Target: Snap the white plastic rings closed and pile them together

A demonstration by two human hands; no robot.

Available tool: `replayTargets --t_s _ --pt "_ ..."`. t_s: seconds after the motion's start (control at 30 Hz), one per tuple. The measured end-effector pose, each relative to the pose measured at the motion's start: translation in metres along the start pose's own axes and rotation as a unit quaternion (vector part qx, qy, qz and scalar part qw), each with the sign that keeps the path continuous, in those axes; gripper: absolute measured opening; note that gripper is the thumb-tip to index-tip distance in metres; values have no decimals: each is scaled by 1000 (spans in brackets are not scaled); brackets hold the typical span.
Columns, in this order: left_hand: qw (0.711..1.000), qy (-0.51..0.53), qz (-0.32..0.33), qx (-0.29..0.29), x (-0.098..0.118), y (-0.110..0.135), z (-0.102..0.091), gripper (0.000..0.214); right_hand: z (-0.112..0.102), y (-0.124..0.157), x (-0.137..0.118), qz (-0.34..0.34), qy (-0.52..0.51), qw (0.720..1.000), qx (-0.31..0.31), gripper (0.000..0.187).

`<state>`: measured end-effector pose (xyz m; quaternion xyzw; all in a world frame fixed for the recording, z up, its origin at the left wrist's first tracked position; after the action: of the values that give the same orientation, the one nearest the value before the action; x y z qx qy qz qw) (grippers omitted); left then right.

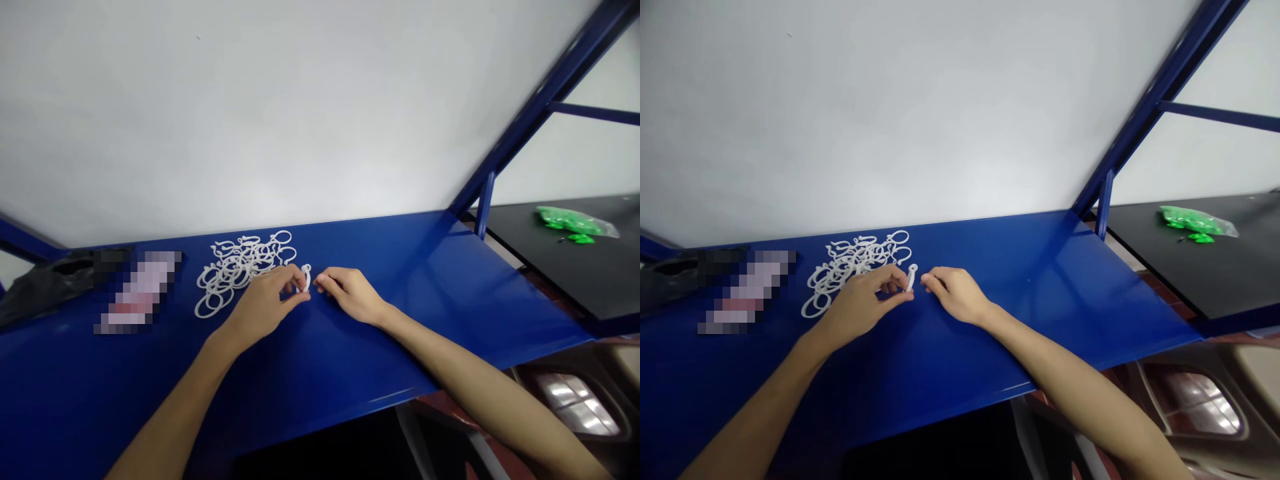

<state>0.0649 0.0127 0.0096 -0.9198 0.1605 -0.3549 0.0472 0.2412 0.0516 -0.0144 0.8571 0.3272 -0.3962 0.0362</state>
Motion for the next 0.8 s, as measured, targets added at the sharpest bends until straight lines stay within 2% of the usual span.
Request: replayTargets --t_s 0.07,0.17,0.27,0.37,0.43,0.5,0.57,0.63,0.7,0.8 --pt "998 -29 44 37 0 -1 11 8 2 0 0 39 -87 995 8 34" --pt "987 -69 128 73 -1 0 27 5 8 0 2 59 -168 984 13 24" --pt "971 -87 192 117 2 4 35 4 9 0 6 69 -196 978 23 22" --pt "957 -87 208 181 9 6 31 4 3 0 6 72 -180 979 58 25" --pt "954 -79 166 236 10 6 23 5 -2 0 4 70 -162 981 77 25" --pt "959 -41 80 267 4 3 16 9 -6 0 2 64 -152 983 85 24" --pt "969 39 -14 242 -6 0 14 19 -7 0 -1 52 -150 984 82 22" --pt "971 135 -79 181 -15 -3 18 28 -5 0 -2 39 -150 985 72 21" --pt "962 207 -109 140 -21 -4 23 32 -4 1 -2 30 -149 986 64 21" --pt "954 242 -116 134 -22 -4 25 32 -2 2 -2 17 -152 987 57 22"
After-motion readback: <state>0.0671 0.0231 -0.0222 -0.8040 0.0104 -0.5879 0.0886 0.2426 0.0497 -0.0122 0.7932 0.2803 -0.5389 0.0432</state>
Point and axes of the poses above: each hand's wrist, its own y-axis away from the middle knuckle, its own z-axis out of the palm, x = y × z, the point moved 4 cm from there along -y, towards the middle knuckle, and after that the axes turned 4 degrees about y, right-handed, at the moved point
